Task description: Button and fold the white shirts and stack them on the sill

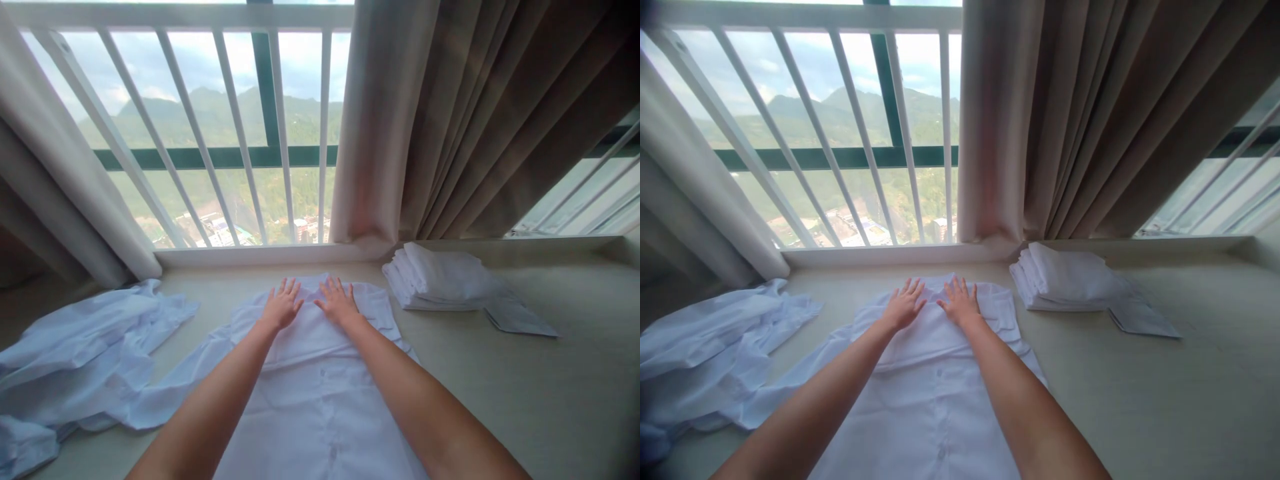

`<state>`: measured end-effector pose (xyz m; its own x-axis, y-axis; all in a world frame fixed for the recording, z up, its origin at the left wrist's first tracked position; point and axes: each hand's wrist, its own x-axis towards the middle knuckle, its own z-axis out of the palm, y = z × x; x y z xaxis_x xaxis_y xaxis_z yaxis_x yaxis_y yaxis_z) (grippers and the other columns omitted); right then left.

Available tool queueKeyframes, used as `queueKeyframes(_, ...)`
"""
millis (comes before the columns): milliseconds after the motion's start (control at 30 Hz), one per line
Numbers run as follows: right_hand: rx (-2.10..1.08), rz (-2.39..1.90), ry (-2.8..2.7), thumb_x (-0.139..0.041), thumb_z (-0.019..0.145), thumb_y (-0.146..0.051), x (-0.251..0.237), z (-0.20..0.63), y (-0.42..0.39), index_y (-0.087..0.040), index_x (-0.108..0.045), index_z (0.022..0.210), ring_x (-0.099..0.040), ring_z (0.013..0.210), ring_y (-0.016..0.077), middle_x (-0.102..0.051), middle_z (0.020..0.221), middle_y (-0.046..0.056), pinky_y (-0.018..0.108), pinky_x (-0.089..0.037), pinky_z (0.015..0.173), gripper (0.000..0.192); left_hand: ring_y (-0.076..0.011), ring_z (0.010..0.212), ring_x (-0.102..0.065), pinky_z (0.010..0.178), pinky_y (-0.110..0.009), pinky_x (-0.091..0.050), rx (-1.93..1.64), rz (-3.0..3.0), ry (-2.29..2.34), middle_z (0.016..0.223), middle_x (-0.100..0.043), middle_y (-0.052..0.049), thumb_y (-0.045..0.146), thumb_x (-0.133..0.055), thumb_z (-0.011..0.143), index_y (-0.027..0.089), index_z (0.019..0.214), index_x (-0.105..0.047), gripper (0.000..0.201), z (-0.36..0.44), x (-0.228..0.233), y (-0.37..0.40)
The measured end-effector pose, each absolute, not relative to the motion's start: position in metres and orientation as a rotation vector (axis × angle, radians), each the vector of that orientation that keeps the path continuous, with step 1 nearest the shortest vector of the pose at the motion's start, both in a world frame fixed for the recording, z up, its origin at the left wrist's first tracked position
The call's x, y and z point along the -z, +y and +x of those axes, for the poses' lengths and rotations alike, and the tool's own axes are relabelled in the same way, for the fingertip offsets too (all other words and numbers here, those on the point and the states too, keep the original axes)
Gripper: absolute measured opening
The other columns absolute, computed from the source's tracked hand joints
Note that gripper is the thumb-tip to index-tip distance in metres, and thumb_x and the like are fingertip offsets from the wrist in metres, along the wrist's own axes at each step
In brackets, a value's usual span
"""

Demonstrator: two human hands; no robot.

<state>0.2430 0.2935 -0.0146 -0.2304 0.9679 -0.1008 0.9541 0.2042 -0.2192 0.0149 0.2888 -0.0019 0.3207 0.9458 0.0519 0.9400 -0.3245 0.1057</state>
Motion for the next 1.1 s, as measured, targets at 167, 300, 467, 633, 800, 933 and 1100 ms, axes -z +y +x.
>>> queueKeyframes(167, -0.511, -2.014, -2.304, -0.020, 0.098, -0.072, 0.027, 0.246, 0.309, -0.032, -0.004, 0.163, 0.004, 0.156, 0.0361, 0.003, 0.172, 0.007, 0.069, 0.007, 0.117, 0.078, -0.0336, 0.156, -0.015, 0.121, -0.062, -0.018, -0.061, 2.400, 1.805, 0.169, -0.022, -0.006, 0.056, -0.026, 0.103, 0.027, 0.163, -0.021, 0.066, 0.018, 0.022, 0.316)
queueKeyframes(300, -0.411, -1.942, -2.302, -0.017, 0.098, -0.073, 0.032, 0.248, 0.316, -0.030, 0.002, 0.163, 0.007, 0.157, 0.0327, 0.003, 0.172, 0.003, 0.066, 0.012, 0.118, 0.081, -0.0322, 0.157, -0.009, 0.121, -0.063, -0.014, -0.135, 2.421, 1.843, 0.170, -0.017, -0.006, 0.055, -0.024, 0.103, 0.026, 0.163, -0.017, 0.068, 0.012, 0.030, 0.321)
queueKeyframes(467, -0.472, -1.966, -2.314, -0.015, 0.099, -0.071, 0.034, 0.238, 0.327, -0.024, -0.001, 0.164, 0.008, 0.157, 0.0313, 0.005, 0.172, 0.002, 0.066, 0.009, 0.119, 0.082, -0.0305, 0.157, -0.012, 0.123, -0.060, -0.010, -0.135, 2.362, 1.865, 0.170, -0.014, -0.009, 0.057, -0.021, 0.103, 0.021, 0.164, -0.016, 0.071, 0.015, 0.037, 0.327)
queueKeyframes(633, -0.441, -1.984, -2.312, -0.016, 0.099, -0.072, 0.015, 0.247, 0.318, -0.028, -0.002, 0.163, 0.007, 0.157, 0.0326, 0.003, 0.172, 0.000, 0.070, 0.005, 0.119, 0.079, -0.0310, 0.158, -0.003, 0.122, -0.066, -0.005, -0.126, 2.285, 1.994, 0.171, -0.009, -0.007, 0.052, -0.021, 0.103, 0.021, 0.164, -0.011, 0.069, 0.016, 0.019, 0.320)
queueKeyframes(800, -0.158, -1.834, -2.332, -0.018, 0.101, -0.067, -0.019, 0.294, 0.244, -0.034, -0.009, 0.163, 0.001, 0.158, 0.0279, -0.005, 0.171, -0.002, 0.067, -0.001, 0.122, 0.071, -0.0293, 0.158, 0.000, 0.121, -0.067, -0.009, -0.227, 2.186, 2.170, 0.171, -0.006, -0.005, 0.047, -0.016, 0.104, 0.020, 0.164, -0.011, 0.066, 0.009, -0.022, 0.255)
queueKeyframes(933, -0.070, -1.791, -2.312, -0.023, 0.102, -0.065, -0.019, 0.349, 0.130, -0.038, -0.016, 0.161, -0.008, 0.158, 0.0277, -0.014, 0.170, -0.002, 0.065, -0.009, 0.123, 0.066, -0.0282, 0.158, 0.003, 0.123, -0.064, -0.006, -0.201, 2.208, 2.274, 0.171, -0.009, -0.007, 0.041, -0.025, 0.104, 0.020, 0.163, -0.016, 0.064, -0.011, -0.037, 0.143)
queueKeyframes(1100, -0.213, -1.948, -2.153, -0.031, 0.099, -0.064, 0.020, 0.397, -0.013, -0.041, -0.024, 0.159, -0.018, 0.156, 0.0298, -0.025, 0.167, -0.003, 0.065, -0.017, 0.122, 0.065, -0.0279, 0.158, 0.000, 0.122, -0.064, -0.010, 0.122, 1.993, 2.333, 0.170, -0.006, -0.002, 0.034, -0.027, 0.101, 0.025, 0.162, -0.017, 0.063, -0.038, -0.020, -0.015)
